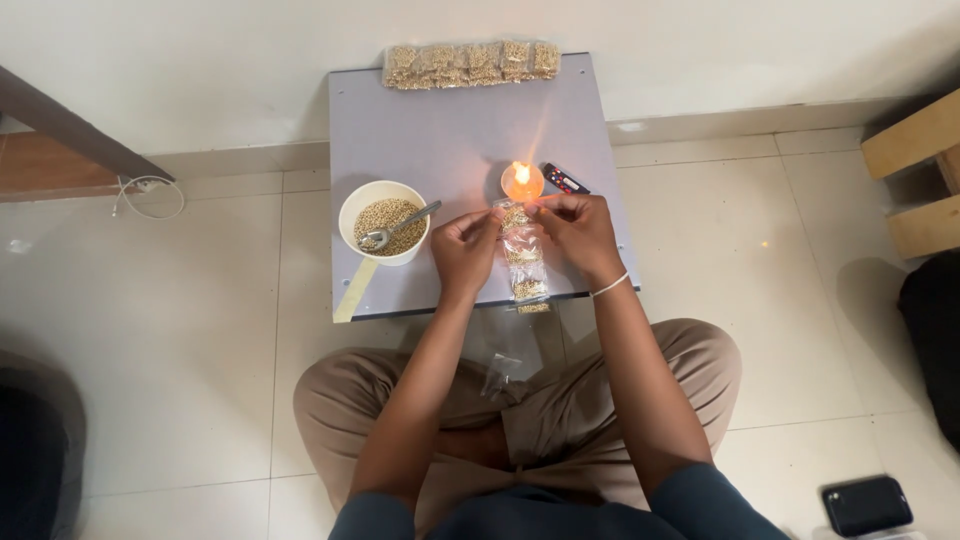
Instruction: Filling small plastic pouches with grains and sealing them using heat from a candle.
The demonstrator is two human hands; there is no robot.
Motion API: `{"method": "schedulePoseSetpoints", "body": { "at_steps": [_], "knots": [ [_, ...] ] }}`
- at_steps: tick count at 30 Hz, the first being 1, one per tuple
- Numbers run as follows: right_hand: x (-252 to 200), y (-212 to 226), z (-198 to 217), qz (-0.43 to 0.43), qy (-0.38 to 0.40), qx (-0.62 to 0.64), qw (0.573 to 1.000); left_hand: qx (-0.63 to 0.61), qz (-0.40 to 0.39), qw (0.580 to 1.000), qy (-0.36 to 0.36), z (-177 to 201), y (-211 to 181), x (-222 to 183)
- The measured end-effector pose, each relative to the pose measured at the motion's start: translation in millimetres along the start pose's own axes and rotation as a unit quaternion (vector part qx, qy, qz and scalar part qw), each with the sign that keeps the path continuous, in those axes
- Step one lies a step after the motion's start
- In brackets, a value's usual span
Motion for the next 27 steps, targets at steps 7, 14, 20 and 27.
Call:
{"method": "schedulePoseSetpoints", "body": {
  "at_steps": [7,14,20,27],
  "knots": [
    [22.1,2.0,-5.5,-0.021,0.026,-0.032,0.999,-0.072,0.052,0.995,-0.035,-1.1,0.8,3.5],
    [30.0,3.8,-4.9,-0.054,0.016,-0.049,0.997,-0.093,0.052,0.994,-0.034,-4.8,2.9,8.3],
    [31.9,9.6,-4.5,-0.07,0.007,-0.042,0.997,-0.095,0.058,0.993,-0.038,-10.2,0.2,9.4],
    [37.3,7.6,2.0,-0.076,0.006,-0.033,0.997,-0.09,0.056,0.994,-0.037,-16.1,0.8,13.4]
  ]
}}
Point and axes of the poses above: each hand's wrist, its own x-axis towards the middle knuckle, its own z-axis out of the back of the hand, y = z × x, the point moved 2 cm from there along x, towards the middle knuckle, and after that the axes turned 1 degree about -y, right-handed, at the moved point
